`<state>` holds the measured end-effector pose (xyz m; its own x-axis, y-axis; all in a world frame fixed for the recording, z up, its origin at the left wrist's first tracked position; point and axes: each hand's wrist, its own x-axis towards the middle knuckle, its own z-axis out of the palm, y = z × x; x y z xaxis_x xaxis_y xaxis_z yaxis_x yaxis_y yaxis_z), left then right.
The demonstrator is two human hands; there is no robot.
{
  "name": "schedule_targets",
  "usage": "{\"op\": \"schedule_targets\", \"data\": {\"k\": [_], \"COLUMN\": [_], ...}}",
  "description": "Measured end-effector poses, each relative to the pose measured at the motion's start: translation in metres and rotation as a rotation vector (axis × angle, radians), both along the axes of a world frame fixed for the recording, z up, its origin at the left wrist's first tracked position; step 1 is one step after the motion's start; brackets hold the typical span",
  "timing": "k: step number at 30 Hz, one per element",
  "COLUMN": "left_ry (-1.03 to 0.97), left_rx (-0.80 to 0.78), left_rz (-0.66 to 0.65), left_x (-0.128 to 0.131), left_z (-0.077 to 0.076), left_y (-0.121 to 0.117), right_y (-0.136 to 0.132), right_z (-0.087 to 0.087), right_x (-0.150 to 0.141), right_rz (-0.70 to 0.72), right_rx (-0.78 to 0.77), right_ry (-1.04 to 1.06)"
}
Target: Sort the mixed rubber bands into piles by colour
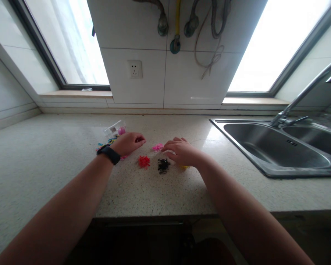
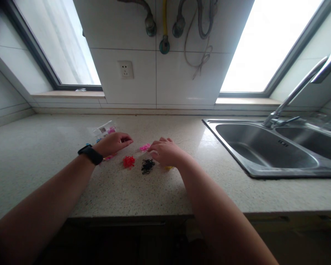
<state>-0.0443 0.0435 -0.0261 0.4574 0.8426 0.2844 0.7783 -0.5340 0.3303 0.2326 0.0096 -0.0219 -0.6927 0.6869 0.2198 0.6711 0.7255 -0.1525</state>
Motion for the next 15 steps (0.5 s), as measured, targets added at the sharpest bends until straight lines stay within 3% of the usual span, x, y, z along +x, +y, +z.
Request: {"op": "schedule_targets", "data": {"k": [6, 10, 15], "left_ry": [0.0, 0.011, 0.083], "left_rx": [0.086, 0.185, 0.218], "left_rz": [0.082, 0.187, 0.226], "left_x": [-0.015, -0.037, -0.067], "left_z": [0.012, 0.028, 0.042], "left_y": [-0.002, -0.006, -0.008], "right_y": [0.007, 0.01, 0.011], "right_z": [0.002, 0.0, -0.002], "right_x": [0.011, 0.02, 0.026], "right_rz": [-0.08, -0.095, -0.088], "right_rx": [0.06, 0.106, 0.135], "right_ry": [0.17, 0.265, 0.313]}}
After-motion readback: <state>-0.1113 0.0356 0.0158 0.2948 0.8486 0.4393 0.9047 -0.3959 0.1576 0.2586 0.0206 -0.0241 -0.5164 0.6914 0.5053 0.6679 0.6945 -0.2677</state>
